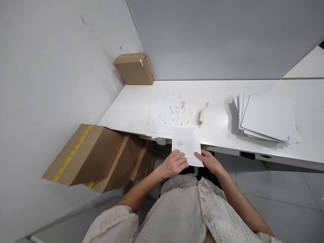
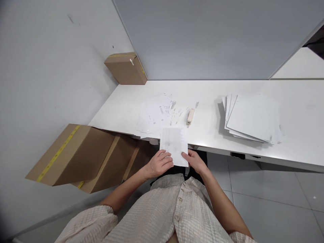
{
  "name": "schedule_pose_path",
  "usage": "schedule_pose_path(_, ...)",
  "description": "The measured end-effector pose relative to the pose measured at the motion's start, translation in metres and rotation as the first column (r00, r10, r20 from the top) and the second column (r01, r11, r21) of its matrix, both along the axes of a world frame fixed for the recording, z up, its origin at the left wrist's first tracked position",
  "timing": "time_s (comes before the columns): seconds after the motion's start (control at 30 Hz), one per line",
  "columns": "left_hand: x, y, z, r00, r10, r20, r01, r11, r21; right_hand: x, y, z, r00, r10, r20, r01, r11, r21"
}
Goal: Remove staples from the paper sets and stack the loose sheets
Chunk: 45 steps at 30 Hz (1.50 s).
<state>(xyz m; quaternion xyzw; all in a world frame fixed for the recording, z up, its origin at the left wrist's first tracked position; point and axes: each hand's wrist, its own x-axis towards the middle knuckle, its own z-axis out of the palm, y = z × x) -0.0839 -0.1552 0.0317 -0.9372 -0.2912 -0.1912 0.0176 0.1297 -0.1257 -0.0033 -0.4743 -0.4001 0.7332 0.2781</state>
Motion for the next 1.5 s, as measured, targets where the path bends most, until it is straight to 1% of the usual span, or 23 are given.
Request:
schedule_pose_path(0.03, -0.002, 0.003, 0.002, 0.999, -0.01, 0.038, 0.011, 1.0, -0.023, -0.001, -0.001, -0.001, 0.999, -0.032, -0.01, 0.031, 0.999, -0.011)
schedule_pose_path(0.07, -0.005, 0.009, 0.004, 0.996, 0.015, 0.088, -0.012, 0.999, -0.039, -0.002, -0.003, -0.001, 0.998, -0.06, -0.007, 0.06, 0.998, -0.019)
schedule_pose_path(0.1, -0.009, 0.017, 0.005, 0.987, 0.081, 0.141, -0.075, 0.996, -0.047, -0.001, -0.006, 0.0, 0.996, -0.085, 0.007, 0.086, 0.996, -0.022)
schedule_pose_path(0.13, -0.015, 0.027, 0.006, 0.965, 0.18, 0.19, -0.174, 0.984, -0.048, 0.001, -0.008, 0.001, 0.994, -0.106, 0.023, 0.106, 0.994, -0.019)
schedule_pose_path(0.17, -0.021, 0.039, 0.006, 0.925, 0.303, 0.23, -0.303, 0.952, -0.037, 0.003, -0.011, 0.003, 0.992, -0.123, 0.036, 0.123, 0.992, -0.01)
schedule_pose_path(0.2, -0.027, 0.052, 0.005, 0.882, 0.411, 0.228, -0.417, 0.909, -0.025, 0.006, -0.014, 0.005, 0.989, -0.137, 0.046, 0.137, 0.991, 0.005)
schedule_pose_path(0.23, -0.032, 0.064, 0.003, 0.853, 0.482, 0.197, -0.49, 0.872, -0.012, 0.009, -0.017, 0.007, 0.988, -0.146, 0.055, 0.145, 0.989, 0.022)
schedule_pose_path(0.3, -0.04, 0.087, -0.001, 0.826, 0.556, 0.095, -0.559, 0.829, 0.013, 0.015, -0.021, 0.011, 0.985, -0.157, 0.07, 0.155, 0.987, 0.044)
schedule_pose_path(0.37, -0.043, 0.103, -0.006, 0.82, 0.572, -0.014, -0.571, 0.82, 0.027, 0.019, -0.025, 0.014, 0.981, -0.175, 0.082, 0.172, 0.984, 0.049)
schedule_pose_path(0.5, -0.042, 0.115, -0.01, 0.817, 0.558, -0.148, -0.559, 0.828, 0.036, 0.022, -0.027, 0.013, 0.979, -0.197, 0.056, 0.194, 0.979, 0.056)
schedule_pose_path(0.63, -0.042, 0.117, -0.013, 0.799, 0.554, -0.234, -0.555, 0.829, 0.067, 0.021, -0.026, 0.012, 0.979, -0.189, 0.08, 0.183, 0.98, 0.074)
schedule_pose_path(0.7, -0.043, 0.12, -0.013, 0.792, 0.558, -0.248, -0.558, 0.826, 0.078, 0.02, -0.025, 0.013, 0.977, -0.187, 0.099, 0.178, 0.98, 0.092)
schedule_pose_path(0.83, -0.044, 0.118, -0.008, 0.789, 0.591, -0.171, -0.583, 0.807, 0.096, 0.017, -0.024, 0.015, 0.966, -0.235, 0.103, 0.22, 0.966, 0.139)
schedule_pose_path(0.9, -0.04, 0.111, 0.001, 0.798, 0.596, -0.091, -0.589, 0.803, 0.095, 0.016, -0.025, 0.014, 0.956, -0.271, 0.108, 0.25, 0.952, 0.177)
schedule_pose_path(0.93, -0.037, 0.105, 0.007, 0.812, 0.581, -0.052, -0.576, 0.813, 0.089, 0.015, -0.026, 0.014, 0.954, -0.273, 0.123, 0.245, 0.949, 0.199)
schedule_pose_path(1.0, -0.028, 0.089, 0.019, 0.857, 0.515, -0.001, -0.513, 0.854, 0.087, 0.013, -0.028, 0.015, 0.95, -0.251, 0.188, 0.203, 0.949, 0.24)
schedule_pose_path(1.07, -0.016, 0.071, 0.029, 0.91, 0.414, -0.006, -0.411, 0.905, 0.108, 0.011, -0.03, 0.016, 0.929, -0.261, 0.264, 0.183, 0.941, 0.286)
schedule_pose_path(1.1, -0.01, 0.062, 0.032, 0.936, 0.352, -0.021, -0.347, 0.93, 0.121, 0.011, -0.03, 0.016, 0.916, -0.281, 0.285, 0.191, 0.933, 0.305)
schedule_pose_path(1.17, 0.003, 0.046, 0.034, 0.973, 0.226, -0.053, -0.217, 0.967, 0.132, 0.01, -0.029, 0.016, 0.909, -0.319, 0.267, 0.23, 0.92, 0.317)
schedule_pose_path(1.23, 0.015, 0.034, 0.03, 0.99, 0.117, -0.072, -0.109, 0.988, 0.106, 0.011, -0.027, 0.015, 0.908, -0.354, 0.225, 0.277, 0.909, 0.311)
schedule_pose_path(1.3, 0.023, 0.027, 0.023, 0.995, 0.067, -0.078, -0.062, 0.996, 0.068, 0.012, -0.024, 0.013, 0.892, -0.397, 0.215, 0.316, 0.889, 0.33)
schedule_pose_path(1.4, 0.031, 0.025, 0.013, 0.991, 0.073, -0.113, -0.065, 0.995, 0.072, 0.015, -0.022, 0.01, 0.87, -0.445, 0.212, 0.35, 0.861, 0.369)
schedule_pose_path(1.5, 0.035, 0.026, 0.006, 0.982, 0.091, -0.165, -0.072, 0.99, 0.119, 0.017, -0.02, 0.01, 0.897, -0.399, 0.19, 0.337, 0.896, 0.289)
